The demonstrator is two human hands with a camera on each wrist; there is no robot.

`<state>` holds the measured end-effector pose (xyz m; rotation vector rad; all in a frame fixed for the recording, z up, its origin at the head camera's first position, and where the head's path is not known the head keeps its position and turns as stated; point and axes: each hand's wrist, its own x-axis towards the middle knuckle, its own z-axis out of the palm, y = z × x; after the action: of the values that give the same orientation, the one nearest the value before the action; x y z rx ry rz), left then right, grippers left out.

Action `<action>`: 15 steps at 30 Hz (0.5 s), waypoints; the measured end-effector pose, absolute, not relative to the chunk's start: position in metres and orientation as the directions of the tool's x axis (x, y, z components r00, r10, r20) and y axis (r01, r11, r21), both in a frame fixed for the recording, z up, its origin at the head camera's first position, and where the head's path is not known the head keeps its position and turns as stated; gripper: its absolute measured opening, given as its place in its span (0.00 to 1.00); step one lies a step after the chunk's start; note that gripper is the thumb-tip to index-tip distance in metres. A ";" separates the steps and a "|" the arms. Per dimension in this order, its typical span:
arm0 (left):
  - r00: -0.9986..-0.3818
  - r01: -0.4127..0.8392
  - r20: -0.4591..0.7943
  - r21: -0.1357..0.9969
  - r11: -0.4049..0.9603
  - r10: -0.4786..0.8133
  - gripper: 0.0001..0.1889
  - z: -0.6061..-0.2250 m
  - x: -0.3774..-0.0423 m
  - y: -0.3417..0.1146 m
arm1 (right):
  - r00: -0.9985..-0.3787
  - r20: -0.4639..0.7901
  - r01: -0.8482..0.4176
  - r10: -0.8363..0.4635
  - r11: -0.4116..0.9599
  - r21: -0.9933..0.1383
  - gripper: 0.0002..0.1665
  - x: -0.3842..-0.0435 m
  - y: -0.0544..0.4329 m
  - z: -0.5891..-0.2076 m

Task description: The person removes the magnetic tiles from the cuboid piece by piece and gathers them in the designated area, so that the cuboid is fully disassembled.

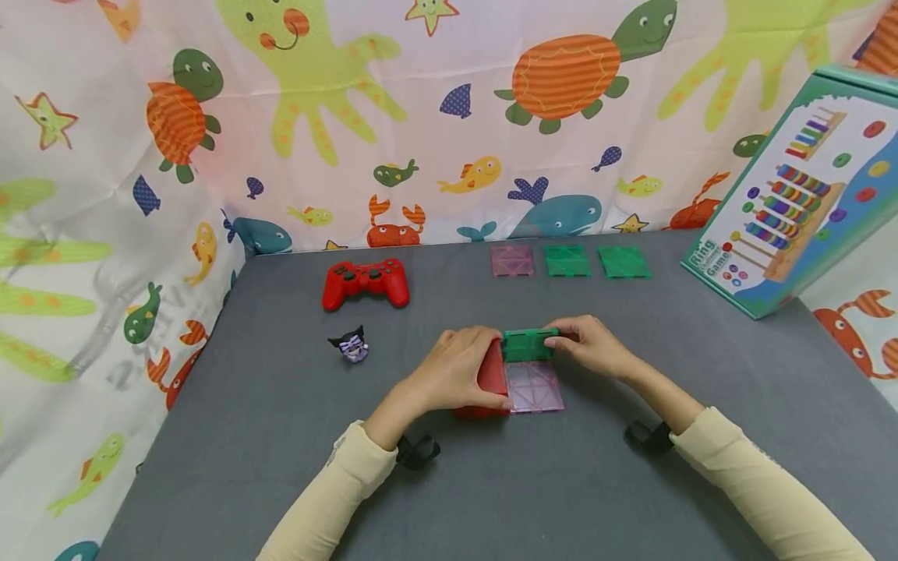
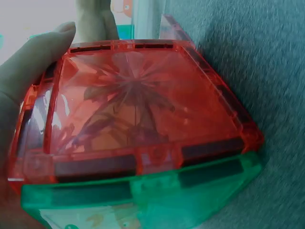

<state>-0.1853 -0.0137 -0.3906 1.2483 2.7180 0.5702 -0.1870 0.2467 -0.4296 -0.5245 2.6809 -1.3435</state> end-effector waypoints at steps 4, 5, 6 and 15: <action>-0.649 0.727 0.066 0.345 0.593 0.758 0.44 -0.393 -0.178 -0.013 | -0.946 0.042 -0.218 -0.321 0.533 -0.818 0.10 -0.184 0.245 -0.431; -0.645 0.732 0.064 0.339 0.592 0.761 0.45 -0.393 -0.176 -0.012 | -0.947 0.022 -0.191 -0.319 0.507 -0.840 0.11 -0.183 0.245 -0.431; -0.642 0.735 0.062 0.335 0.590 0.764 0.45 -0.394 -0.174 -0.012 | -0.949 -0.005 -0.155 -0.314 0.481 -0.863 0.12 -0.183 0.245 -0.432; -0.657 0.734 0.073 0.290 0.614 0.751 0.45 -0.396 -0.176 -0.010 | -0.950 -0.235 0.193 -0.208 0.205 -0.960 0.25 -0.209 0.251 -0.430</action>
<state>-0.1763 -0.0102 -0.3960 1.2761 2.7718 0.4593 -0.2088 0.2507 -0.4305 -0.0143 2.1723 -1.8023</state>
